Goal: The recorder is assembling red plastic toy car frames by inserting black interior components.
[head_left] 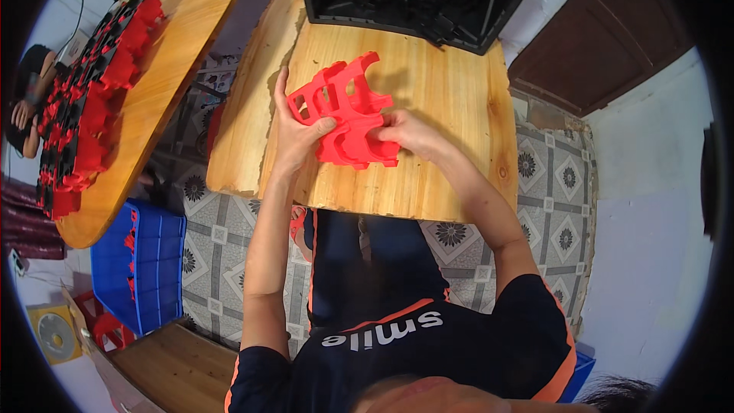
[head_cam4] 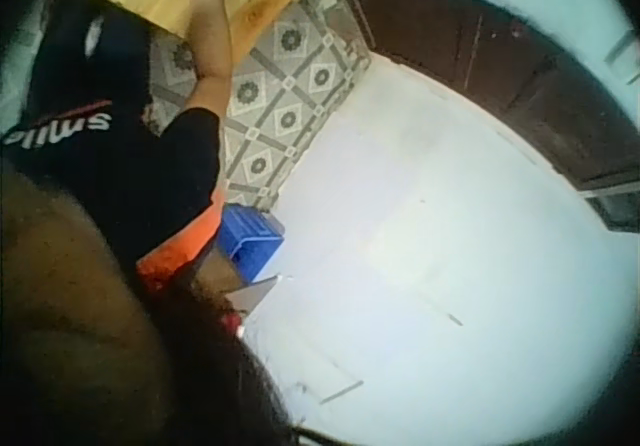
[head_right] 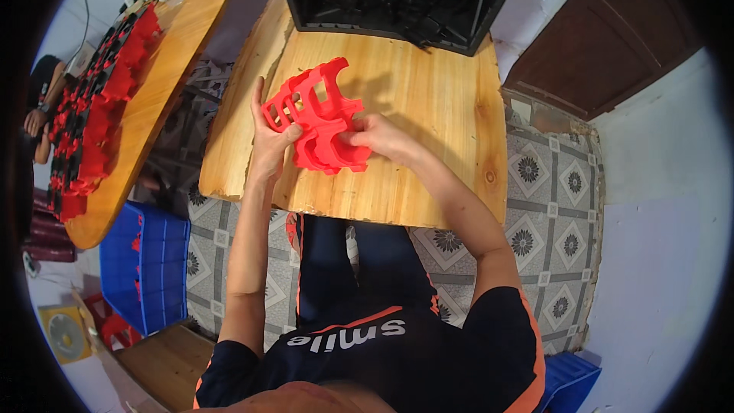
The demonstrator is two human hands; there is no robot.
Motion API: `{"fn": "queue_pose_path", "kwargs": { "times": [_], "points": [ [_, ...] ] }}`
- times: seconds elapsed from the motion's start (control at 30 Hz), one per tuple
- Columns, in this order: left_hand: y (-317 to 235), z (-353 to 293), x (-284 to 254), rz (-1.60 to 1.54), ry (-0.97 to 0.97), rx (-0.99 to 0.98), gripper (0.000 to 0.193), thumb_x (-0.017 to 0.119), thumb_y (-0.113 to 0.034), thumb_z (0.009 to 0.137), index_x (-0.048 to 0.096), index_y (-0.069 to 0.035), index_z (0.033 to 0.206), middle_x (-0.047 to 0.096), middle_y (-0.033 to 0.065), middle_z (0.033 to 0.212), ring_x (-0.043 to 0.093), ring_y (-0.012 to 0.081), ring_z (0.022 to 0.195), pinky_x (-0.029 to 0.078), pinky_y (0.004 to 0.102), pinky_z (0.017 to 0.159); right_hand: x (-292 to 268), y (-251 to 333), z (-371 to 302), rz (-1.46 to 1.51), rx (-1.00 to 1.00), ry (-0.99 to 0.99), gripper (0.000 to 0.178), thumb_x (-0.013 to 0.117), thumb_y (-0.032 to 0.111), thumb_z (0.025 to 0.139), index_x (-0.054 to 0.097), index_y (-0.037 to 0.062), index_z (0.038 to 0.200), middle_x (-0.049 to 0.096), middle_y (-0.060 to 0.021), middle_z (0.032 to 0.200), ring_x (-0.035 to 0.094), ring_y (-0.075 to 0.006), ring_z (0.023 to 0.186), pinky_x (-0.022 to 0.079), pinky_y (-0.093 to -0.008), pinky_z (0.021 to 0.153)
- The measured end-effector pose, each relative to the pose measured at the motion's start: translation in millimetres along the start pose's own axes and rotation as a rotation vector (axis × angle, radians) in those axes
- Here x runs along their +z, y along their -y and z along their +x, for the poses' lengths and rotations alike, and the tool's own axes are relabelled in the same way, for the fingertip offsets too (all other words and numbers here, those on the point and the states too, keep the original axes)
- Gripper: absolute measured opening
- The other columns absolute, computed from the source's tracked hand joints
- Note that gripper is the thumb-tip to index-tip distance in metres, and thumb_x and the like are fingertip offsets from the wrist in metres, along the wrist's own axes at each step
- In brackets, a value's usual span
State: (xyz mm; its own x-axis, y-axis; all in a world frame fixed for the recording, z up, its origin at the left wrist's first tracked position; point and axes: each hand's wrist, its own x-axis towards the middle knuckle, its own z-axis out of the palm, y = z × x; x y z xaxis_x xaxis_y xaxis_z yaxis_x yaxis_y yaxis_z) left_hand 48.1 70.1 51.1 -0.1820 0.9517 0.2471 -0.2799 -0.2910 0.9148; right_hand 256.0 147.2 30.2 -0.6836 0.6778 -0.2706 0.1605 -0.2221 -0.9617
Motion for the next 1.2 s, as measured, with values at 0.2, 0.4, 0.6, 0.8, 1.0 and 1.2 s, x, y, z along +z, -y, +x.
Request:
{"fn": "queue_pose_path", "kwargs": {
  "times": [0.2,0.4,0.6,0.8,1.0,1.2],
  "points": [
    [-13,31,-29,0.271,-0.199,-0.216,0.114,0.088,-0.025,0.072,0.008,-0.008,0.152,0.047,0.0273,0.133,0.054,0.0305,0.121,0.048,0.0434,0.101,-79,-15,-33,-0.016,0.122,-0.263,0.018,0.059,0.012,0.094,0.067,-0.0016,0.104,0.070,-0.0051,0.090,0.065,-0.0118,0.073,0.053,-0.0270,0.064],
    [-28,24,27,0.789,-0.103,0.167,0.131,0.087,-0.041,0.070,-0.007,-0.005,0.154,0.025,0.0335,0.150,0.034,0.0399,0.137,0.028,0.0471,0.113,-36,-16,-33,-0.074,-0.017,-0.293,0.024,0.056,0.020,0.097,0.069,0.0006,0.103,0.070,-0.0040,0.088,0.065,-0.0123,0.070,0.051,-0.0256,0.064],
    [-41,-24,67,0.083,-0.261,-0.019,0.103,0.078,-0.012,0.078,0.007,-0.007,0.153,0.039,0.0241,0.139,0.045,0.0270,0.128,0.041,0.0432,0.105,-54,56,2,-0.636,-0.302,-0.313,0.048,0.071,0.044,0.085,0.068,0.0023,0.109,0.068,-0.0168,0.095,0.065,-0.0264,0.092,0.050,-0.0371,0.079],
    [-25,-44,45,-0.275,-0.234,0.014,0.086,0.069,-0.017,0.085,0.016,-0.013,0.152,0.041,0.0212,0.142,0.058,0.0291,0.114,0.045,0.0431,0.101,-185,20,67,-1.731,-0.425,-0.962,0.036,0.071,0.020,0.083,0.064,0.0050,0.115,0.067,-0.0147,0.100,0.063,-0.0332,0.098,0.051,-0.0428,0.081],
    [-30,-133,17,-0.468,-0.283,-0.065,0.090,0.077,-0.040,0.082,0.022,-0.016,0.149,0.043,0.0187,0.144,0.062,0.0291,0.108,0.057,0.0411,0.087,-96,19,-39,-0.008,-0.655,-0.983,0.022,0.066,0.004,0.088,0.063,-0.0003,0.109,0.069,-0.0102,0.095,0.068,-0.0206,0.081,0.057,-0.0317,0.071],
    [-3,-168,-5,-0.346,-0.364,-0.162,0.085,0.064,-0.050,0.090,0.019,-0.015,0.153,0.040,0.0182,0.149,0.050,0.0324,0.129,0.047,0.0498,0.103,-82,-42,-81,-0.665,-0.205,-1.012,0.033,0.068,0.017,0.090,0.062,-0.0026,0.115,0.068,-0.0126,0.100,0.066,-0.0229,0.084,0.053,-0.0341,0.077]
  ]
}}
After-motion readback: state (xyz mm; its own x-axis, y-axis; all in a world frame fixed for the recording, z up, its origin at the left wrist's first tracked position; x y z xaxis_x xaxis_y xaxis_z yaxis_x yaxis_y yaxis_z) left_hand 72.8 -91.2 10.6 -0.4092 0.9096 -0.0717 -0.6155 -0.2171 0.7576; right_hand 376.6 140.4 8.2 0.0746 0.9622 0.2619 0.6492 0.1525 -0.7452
